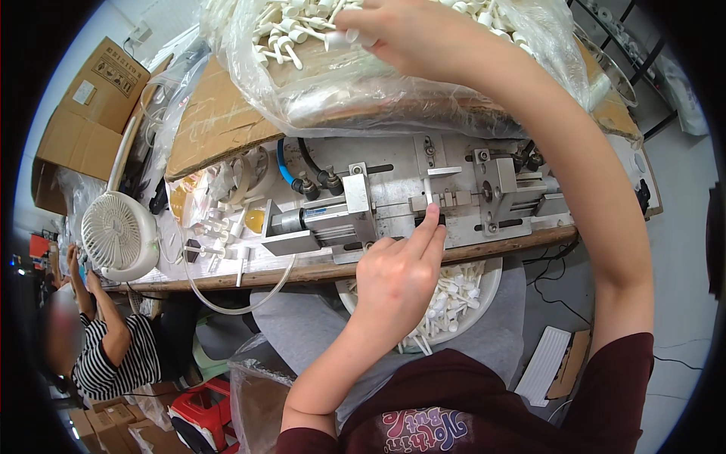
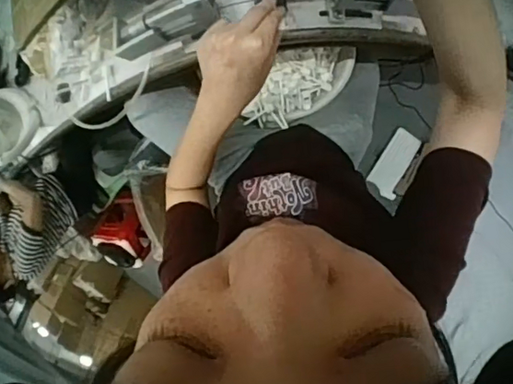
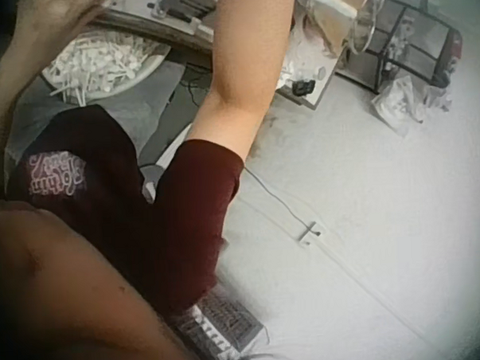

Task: Assembling small plastic components using a pneumatic press fixture at a workshop desk.

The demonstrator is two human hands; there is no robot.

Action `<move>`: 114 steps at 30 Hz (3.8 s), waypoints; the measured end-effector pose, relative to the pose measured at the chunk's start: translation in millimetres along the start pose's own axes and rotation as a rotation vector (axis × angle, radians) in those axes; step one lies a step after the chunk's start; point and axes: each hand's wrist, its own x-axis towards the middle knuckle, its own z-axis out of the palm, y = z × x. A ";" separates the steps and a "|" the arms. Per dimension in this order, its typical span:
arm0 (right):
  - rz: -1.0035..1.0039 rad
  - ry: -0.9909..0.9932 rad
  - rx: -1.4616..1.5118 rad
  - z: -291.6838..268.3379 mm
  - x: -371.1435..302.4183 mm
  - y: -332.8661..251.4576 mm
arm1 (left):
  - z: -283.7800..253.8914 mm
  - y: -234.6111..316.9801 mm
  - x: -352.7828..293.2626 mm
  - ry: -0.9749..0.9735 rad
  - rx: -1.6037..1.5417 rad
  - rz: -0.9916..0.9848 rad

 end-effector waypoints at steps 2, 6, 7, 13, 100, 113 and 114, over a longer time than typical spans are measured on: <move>-0.038 0.155 0.100 -5.3 -16.6 5.7 | -0.2 0.8 1.5 0.000 -0.029 -0.015; -0.099 0.376 0.233 -9.2 -36.9 15.2 | 0.7 -1.2 -1.5 0.005 -0.027 -0.037; -0.079 0.391 0.198 -14.2 -42.8 13.6 | -0.1 -1.0 -0.5 0.001 -0.029 -0.031; 0.051 0.432 0.346 -14.8 -68.1 26.5 | -15.8 -6.8 12.0 -0.014 -0.169 0.013; 0.095 0.160 0.188 55.7 -213.3 -107.8 | -17.4 4.9 -40.8 -0.276 -0.362 0.016; 0.184 0.147 0.110 70.1 -198.7 -110.4 | 19.1 -4.8 -103.3 -0.182 -0.702 -0.624; 0.177 0.183 0.147 72.7 -200.9 -109.6 | 19.7 -10.7 -109.4 -0.166 -0.673 -0.700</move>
